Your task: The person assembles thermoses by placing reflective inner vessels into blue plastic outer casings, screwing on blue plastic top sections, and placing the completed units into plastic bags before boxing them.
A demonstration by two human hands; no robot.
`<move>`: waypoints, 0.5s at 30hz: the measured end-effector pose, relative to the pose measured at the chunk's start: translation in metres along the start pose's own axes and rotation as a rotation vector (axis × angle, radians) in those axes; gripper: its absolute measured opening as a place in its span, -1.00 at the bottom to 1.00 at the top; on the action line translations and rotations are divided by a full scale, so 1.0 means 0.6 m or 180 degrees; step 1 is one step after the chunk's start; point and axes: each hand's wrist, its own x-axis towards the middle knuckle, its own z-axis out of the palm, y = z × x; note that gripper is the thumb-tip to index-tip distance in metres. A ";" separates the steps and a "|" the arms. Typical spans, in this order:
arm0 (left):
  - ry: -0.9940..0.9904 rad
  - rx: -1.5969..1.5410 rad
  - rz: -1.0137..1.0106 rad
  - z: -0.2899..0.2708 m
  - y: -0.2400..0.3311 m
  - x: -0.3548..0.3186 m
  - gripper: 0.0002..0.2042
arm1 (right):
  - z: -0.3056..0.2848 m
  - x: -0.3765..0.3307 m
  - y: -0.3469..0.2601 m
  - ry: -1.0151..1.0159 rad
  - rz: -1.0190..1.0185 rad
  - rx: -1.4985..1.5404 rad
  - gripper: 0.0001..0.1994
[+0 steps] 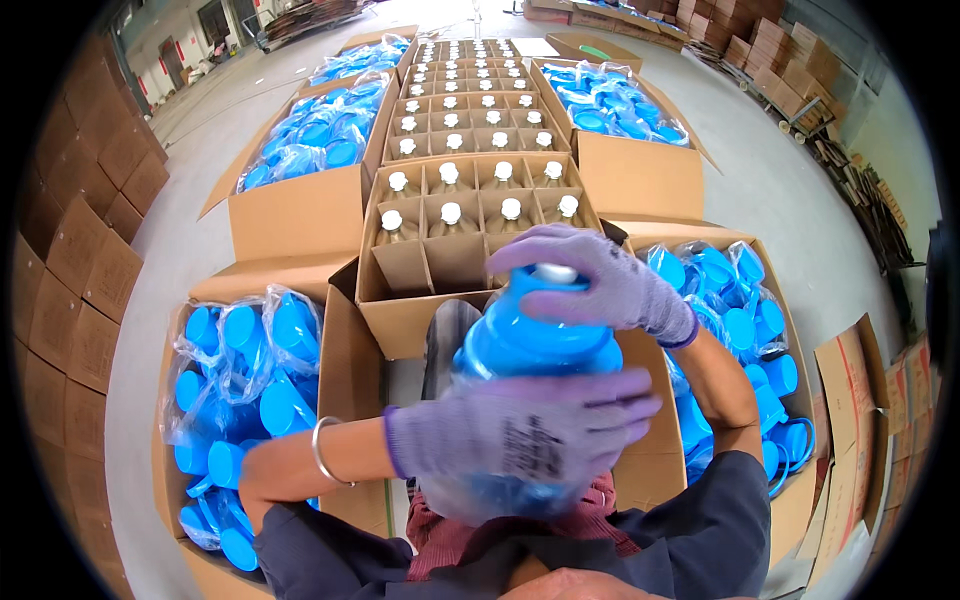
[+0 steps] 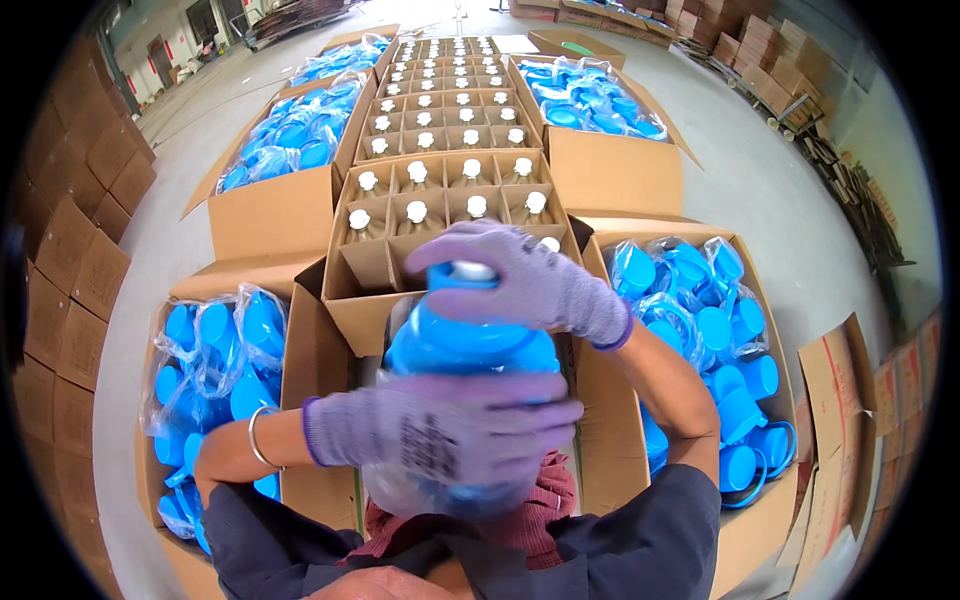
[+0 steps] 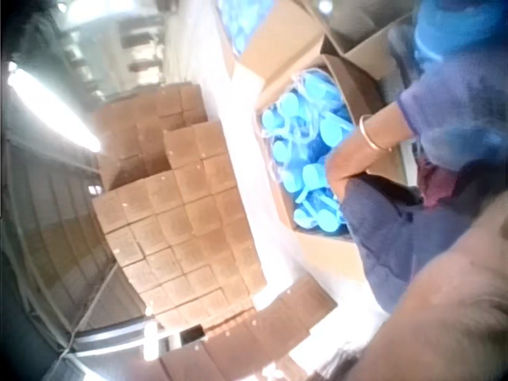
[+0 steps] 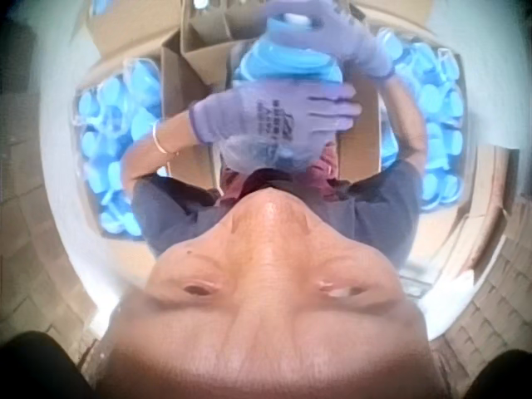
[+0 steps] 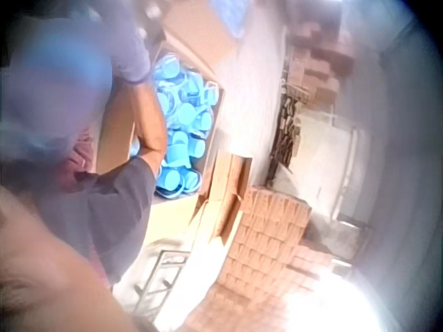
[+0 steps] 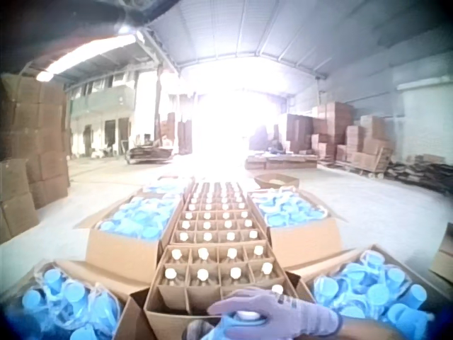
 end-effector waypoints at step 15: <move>0.0320 -0.0380 -0.4044 -0.018 -0.057 -0.250 -0.67 | 0.047 -0.226 0.108 0.2059 0.0220 0.0589 -0.84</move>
